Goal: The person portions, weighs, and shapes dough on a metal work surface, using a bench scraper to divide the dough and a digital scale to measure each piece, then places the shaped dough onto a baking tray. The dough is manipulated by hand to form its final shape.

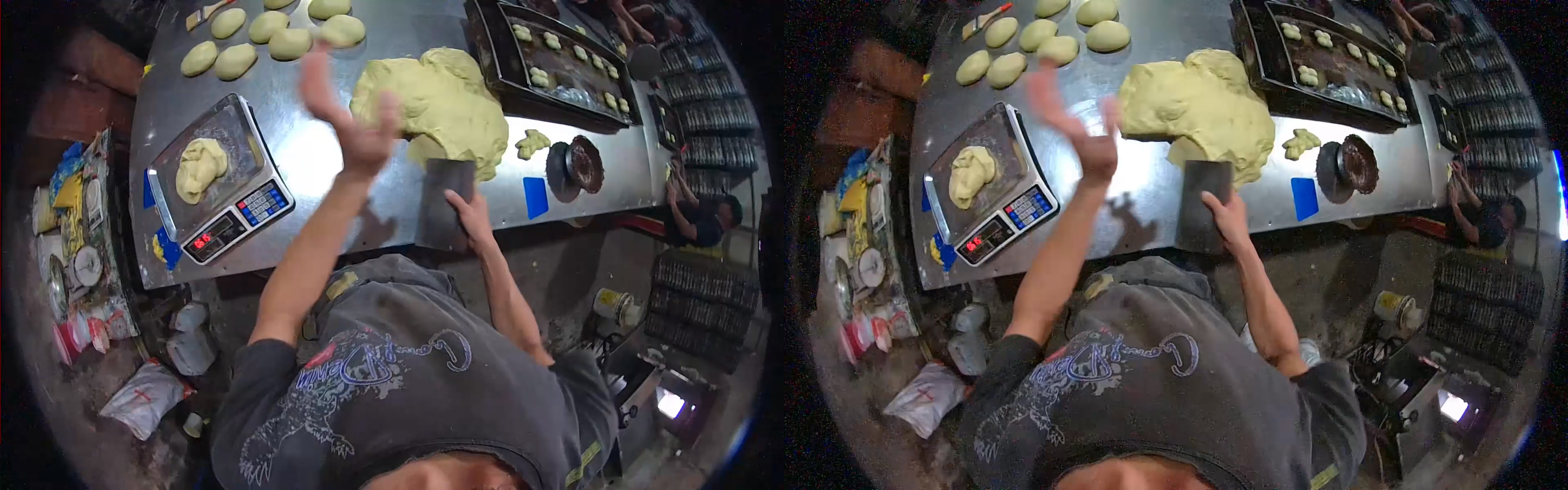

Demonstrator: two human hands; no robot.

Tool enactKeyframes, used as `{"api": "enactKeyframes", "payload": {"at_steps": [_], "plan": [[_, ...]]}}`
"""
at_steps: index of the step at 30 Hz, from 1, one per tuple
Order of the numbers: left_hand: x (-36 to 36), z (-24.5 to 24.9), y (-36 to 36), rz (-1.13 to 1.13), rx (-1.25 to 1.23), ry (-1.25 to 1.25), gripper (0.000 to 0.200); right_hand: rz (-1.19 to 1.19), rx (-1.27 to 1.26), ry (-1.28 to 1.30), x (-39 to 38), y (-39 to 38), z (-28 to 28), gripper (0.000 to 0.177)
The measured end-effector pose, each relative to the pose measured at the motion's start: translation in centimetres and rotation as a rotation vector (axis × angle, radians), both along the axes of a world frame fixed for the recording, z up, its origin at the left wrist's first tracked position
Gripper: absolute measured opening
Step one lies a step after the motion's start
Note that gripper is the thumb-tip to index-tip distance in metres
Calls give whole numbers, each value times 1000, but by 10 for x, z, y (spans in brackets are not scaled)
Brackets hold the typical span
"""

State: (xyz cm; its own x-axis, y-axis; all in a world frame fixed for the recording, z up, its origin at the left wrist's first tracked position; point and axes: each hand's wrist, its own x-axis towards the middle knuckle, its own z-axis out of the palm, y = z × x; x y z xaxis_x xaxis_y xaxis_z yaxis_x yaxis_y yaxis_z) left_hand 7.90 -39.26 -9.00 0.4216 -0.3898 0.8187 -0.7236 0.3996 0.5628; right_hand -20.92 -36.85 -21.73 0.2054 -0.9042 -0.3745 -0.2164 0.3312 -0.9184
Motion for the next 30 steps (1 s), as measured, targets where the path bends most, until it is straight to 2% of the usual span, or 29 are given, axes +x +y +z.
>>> {"api": "enactKeyframes", "payload": {"at_steps": [1,2,3,5,6,7,8,10,12,14,16,18,20,21,22,23,24,25,27,28,30], "plan": [[-39,-18,-20,45,110,-46,102,-85,11,-7,-21,2,6,45],[-79,-63,-49,12,254,-10,101,-170,22,-19,-36,3,10,45],[-105,-79,-59,-50,431,-96,101,-206,58,-56,-48,5,12,44],[-154,-172,-61,-155,1025,-330,100,-283,132,-116,-71,7,15,43],[-181,-208,-41,-198,1165,-264,99,-279,100,-100,-79,4,14,42],[-183,-172,-20,-301,1258,-199,98,-270,69,-84,-86,1,10,40],[-186,-195,-6,-245,983,-314,88,-260,51,-68,-90,0,6,39],[-167,-179,26,-283,967,-349,73,-169,108,-38,-83,-17,23,37],[-138,-189,52,-395,1041,-119,56,-37,61,27,-63,-48,54,39],[-101,-192,78,-437,1057,59,42,-11,-208,-14,-49,-98,42,42],[-53,-184,106,-445,1034,153,32,-127,-527,191,-23,-143,48,44],[-19,-140,137,-186,947,425,26,-230,-592,68,0,-187,49,45],[23,-135,161,94,766,430,25,-77,-587,-3,44,-197,67,41],[45,-132,172,187,730,448,24,50,-611,120,69,-198,70,35],[66,-123,181,276,692,464,23,206,-549,94,102,-176,85,29],[87,-116,189,348,661,403,23,352,-559,52,131,-165,72,26],[107,-110,196,419,627,339,22,514,-420,-48,162,-148,63,25],[126,-104,202,458,632,346,23,672,-457,-25,195,-124,54,24],[165,-110,209,579,636,191,26,1004,-403,-176,258,-72,21,24],[183,-119,211,649,660,102,28,1196,-288,-170,286,-38,54,25],[211,-137,220,736,819,6,28,1462,-583,-235,348,-10,56,28]]}}
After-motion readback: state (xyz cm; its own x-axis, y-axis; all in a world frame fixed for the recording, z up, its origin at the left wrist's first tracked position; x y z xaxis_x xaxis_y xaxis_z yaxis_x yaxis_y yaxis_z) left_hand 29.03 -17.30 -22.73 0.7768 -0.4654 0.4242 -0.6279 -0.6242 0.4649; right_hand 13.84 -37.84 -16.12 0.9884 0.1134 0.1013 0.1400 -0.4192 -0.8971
